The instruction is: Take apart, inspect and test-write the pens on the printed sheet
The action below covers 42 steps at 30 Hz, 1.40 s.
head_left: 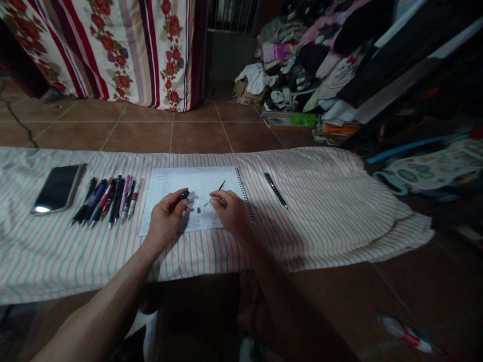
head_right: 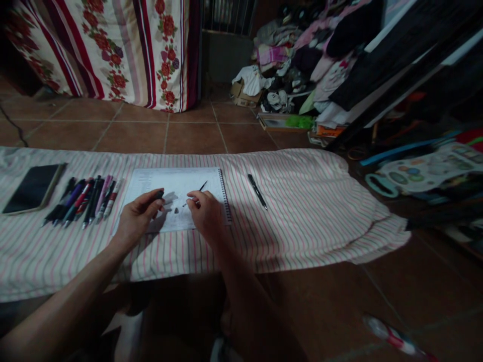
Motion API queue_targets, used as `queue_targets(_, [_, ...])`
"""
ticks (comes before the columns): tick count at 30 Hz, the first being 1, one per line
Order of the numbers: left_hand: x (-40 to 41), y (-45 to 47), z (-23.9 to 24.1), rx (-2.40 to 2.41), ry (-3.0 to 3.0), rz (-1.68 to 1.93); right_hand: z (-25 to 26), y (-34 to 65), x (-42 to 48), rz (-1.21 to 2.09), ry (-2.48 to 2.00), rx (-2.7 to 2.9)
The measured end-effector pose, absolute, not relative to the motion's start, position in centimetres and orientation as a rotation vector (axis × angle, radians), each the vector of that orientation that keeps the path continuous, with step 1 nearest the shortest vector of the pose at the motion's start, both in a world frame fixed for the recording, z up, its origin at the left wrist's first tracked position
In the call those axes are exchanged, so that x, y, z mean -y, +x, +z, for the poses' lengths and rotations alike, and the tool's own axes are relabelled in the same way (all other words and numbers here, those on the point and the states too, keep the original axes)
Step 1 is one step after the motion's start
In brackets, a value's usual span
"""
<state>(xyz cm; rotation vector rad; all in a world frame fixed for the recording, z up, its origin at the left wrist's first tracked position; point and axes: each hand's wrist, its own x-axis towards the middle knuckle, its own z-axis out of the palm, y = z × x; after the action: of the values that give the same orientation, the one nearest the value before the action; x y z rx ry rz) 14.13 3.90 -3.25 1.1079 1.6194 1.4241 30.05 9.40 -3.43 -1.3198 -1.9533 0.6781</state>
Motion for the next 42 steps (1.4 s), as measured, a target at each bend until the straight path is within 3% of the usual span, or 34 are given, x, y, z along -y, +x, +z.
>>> queue_targets(19, [-3.5,15.6,-3.3,-1.680,1.736,1.185,-2.4,29.6,-9.1,1.247,-1.055,1.805])
queue_targets(23, [-3.6,15.1,-2.9,-1.659,1.736,1.214,-2.6,30.9,-9.8,1.117,-1.168,1.759])
queue_targets(27, [-3.8,13.6,-2.6,-1.853,1.626,1.206,-2.6,32.9,-11.1,0.768,-1.381,1.704])
queue_targets(33, [-3.9,11.7,-2.8,-2.147,1.712,0.984,-3.0,33.9,-11.3,0.369,-1.522,1.910])
queue_targets(42, [-3.5,10.9,-3.4,-2.246,2.035,0.772,-4.7,33.0,-11.2,0.198,-1.546,2.096])
